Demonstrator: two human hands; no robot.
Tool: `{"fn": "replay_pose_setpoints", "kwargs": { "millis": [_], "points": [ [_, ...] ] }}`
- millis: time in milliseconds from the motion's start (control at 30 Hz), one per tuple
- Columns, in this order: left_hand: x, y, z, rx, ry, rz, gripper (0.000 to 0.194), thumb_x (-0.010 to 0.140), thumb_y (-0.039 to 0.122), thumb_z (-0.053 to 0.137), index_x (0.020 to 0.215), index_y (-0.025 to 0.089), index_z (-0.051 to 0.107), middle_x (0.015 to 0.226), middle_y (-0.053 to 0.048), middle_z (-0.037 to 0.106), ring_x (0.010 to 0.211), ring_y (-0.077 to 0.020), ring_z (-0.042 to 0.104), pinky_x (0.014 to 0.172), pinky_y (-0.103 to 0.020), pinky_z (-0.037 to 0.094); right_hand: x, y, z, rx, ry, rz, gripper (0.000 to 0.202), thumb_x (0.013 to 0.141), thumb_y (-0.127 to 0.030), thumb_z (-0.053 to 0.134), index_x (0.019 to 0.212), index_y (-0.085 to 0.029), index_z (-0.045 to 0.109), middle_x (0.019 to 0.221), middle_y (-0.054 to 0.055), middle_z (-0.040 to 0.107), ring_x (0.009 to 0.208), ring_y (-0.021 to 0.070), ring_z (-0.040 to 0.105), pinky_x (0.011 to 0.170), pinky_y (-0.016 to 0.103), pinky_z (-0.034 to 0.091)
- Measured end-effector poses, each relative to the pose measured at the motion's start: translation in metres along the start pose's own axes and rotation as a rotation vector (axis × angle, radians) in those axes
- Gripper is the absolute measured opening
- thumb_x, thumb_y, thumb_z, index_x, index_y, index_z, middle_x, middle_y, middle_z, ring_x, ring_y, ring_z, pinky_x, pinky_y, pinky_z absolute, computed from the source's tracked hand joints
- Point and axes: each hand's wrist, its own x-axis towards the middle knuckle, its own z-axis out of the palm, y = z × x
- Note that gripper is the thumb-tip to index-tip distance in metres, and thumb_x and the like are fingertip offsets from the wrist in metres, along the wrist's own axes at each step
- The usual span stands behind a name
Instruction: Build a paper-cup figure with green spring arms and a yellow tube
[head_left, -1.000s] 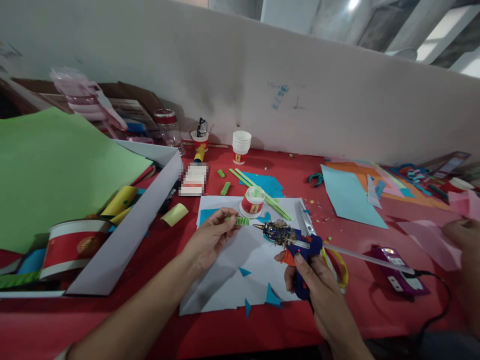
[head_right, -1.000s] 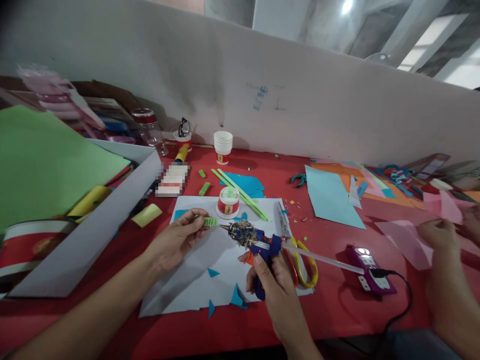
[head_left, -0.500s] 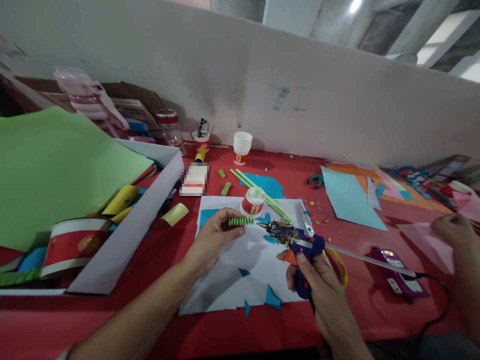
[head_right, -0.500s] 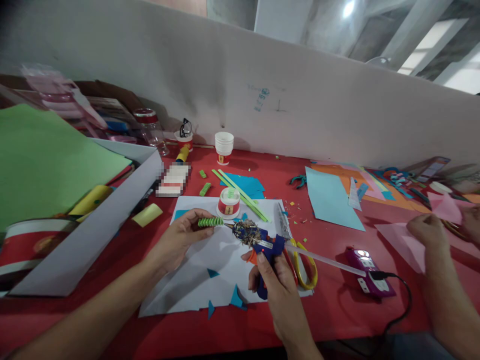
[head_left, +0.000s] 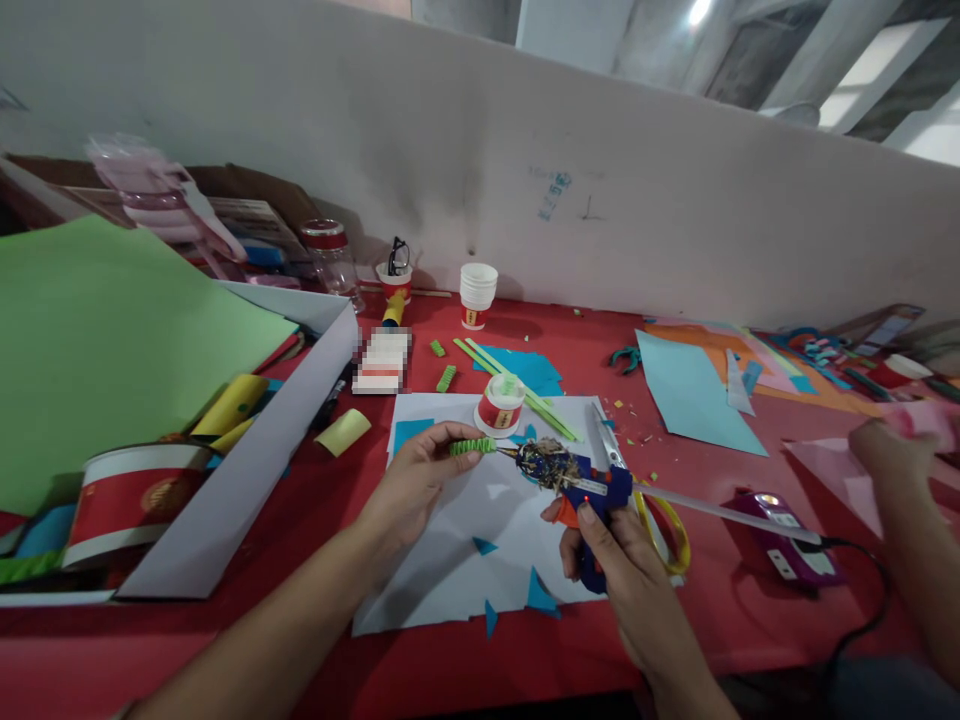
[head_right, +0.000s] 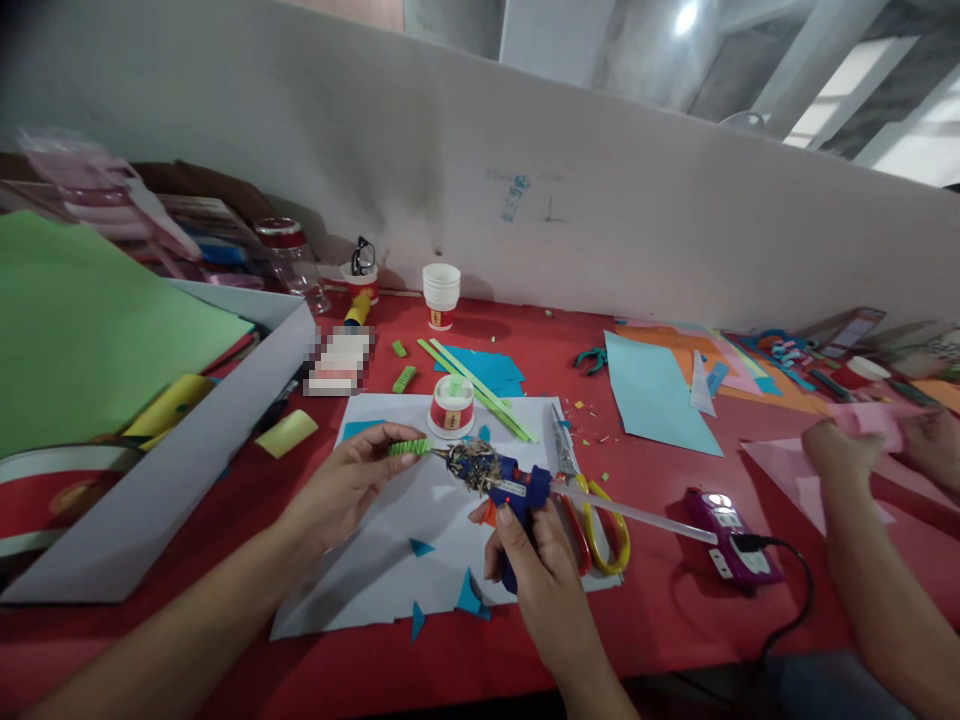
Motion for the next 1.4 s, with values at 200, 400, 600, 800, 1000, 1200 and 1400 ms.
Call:
{"fn": "replay_pose_setpoints", "kwargs": {
  "millis": [200, 400, 600, 800, 1000, 1200, 1400],
  "points": [
    [0.000, -0.001, 0.000, -0.001, 0.009, 0.003, 0.029, 0.058, 0.023, 0.087, 0.082, 0.021, 0.071, 0.080, 0.002, 0.067, 0.077, -0.0118, 0.057, 0.071, -0.023, 0.043, -0.001, -0.006, 0.002, -0.067, 0.013, -0.008, 0.044, 0.095, -0.059, 0.044, 0.082, -0.021, 0.061, 0.060, -0.001, 0.058, 0.059, 0.0148, 0.054, 0.061, 0.027, 0.043],
    [0.000, 0.000, 0.001, 0.022, 0.011, 0.018, 0.026, 0.058, 0.022, 0.086, 0.080, 0.021, 0.071, 0.079, 0.001, 0.066, 0.078, -0.0128, 0.057, 0.071, -0.023, 0.043, -0.001, -0.012, 0.003, -0.081, 0.023, -0.012, 0.044, 0.095, -0.059, 0.043, 0.086, -0.021, 0.063, 0.057, -0.002, 0.056, 0.058, 0.0148, 0.053, 0.059, 0.027, 0.042],
    [0.000, -0.002, -0.002, 0.070, 0.007, 0.013, 0.024, 0.061, 0.023, 0.083, 0.081, 0.021, 0.071, 0.082, 0.000, 0.066, 0.078, -0.0133, 0.056, 0.069, -0.023, 0.041, 0.002, -0.010, 0.002, -0.063, -0.027, -0.009, 0.042, 0.096, -0.059, 0.043, 0.084, -0.022, 0.058, 0.056, -0.004, 0.053, 0.056, 0.0139, 0.053, 0.060, 0.026, 0.043],
    [0.001, -0.003, -0.002, 0.071, 0.003, 0.014, 0.023, 0.062, 0.024, 0.084, 0.082, 0.021, 0.071, 0.083, 0.000, 0.066, 0.079, -0.0136, 0.056, 0.070, -0.024, 0.042, 0.000, -0.007, 0.004, -0.033, -0.030, -0.005, 0.042, 0.095, -0.059, 0.045, 0.081, -0.021, 0.056, 0.057, -0.004, 0.053, 0.055, 0.0130, 0.051, 0.058, 0.025, 0.043],
    [0.003, -0.005, -0.003, 0.069, 0.006, 0.017, 0.025, 0.061, 0.024, 0.084, 0.082, 0.021, 0.071, 0.081, 0.000, 0.066, 0.074, -0.0135, 0.056, 0.066, -0.024, 0.041, 0.000, -0.006, 0.003, -0.054, -0.020, -0.001, 0.043, 0.094, -0.060, 0.045, 0.078, -0.021, 0.055, 0.057, -0.003, 0.054, 0.055, 0.0138, 0.051, 0.059, 0.027, 0.041],
    [0.000, 0.001, 0.003, 0.062, 0.048, 0.015, 0.025, 0.055, 0.023, 0.085, 0.077, 0.020, 0.072, 0.080, -0.001, 0.067, 0.077, -0.0150, 0.057, 0.069, -0.025, 0.043, -0.001, -0.013, 0.005, -0.051, 0.005, 0.006, 0.044, 0.093, -0.062, 0.046, 0.078, -0.022, 0.055, 0.056, -0.004, 0.052, 0.055, 0.0142, 0.049, 0.059, 0.028, 0.038],
    [0.000, 0.002, 0.004, 0.038, 0.053, 0.013, 0.026, 0.054, 0.023, 0.085, 0.076, 0.020, 0.072, 0.079, -0.001, 0.067, 0.077, -0.0149, 0.057, 0.070, -0.025, 0.043, -0.001, -0.015, 0.005, -0.044, 0.015, -0.001, 0.044, 0.092, -0.062, 0.047, 0.078, -0.021, 0.056, 0.056, -0.003, 0.052, 0.055, 0.0147, 0.050, 0.058, 0.028, 0.041]
  ]
}}
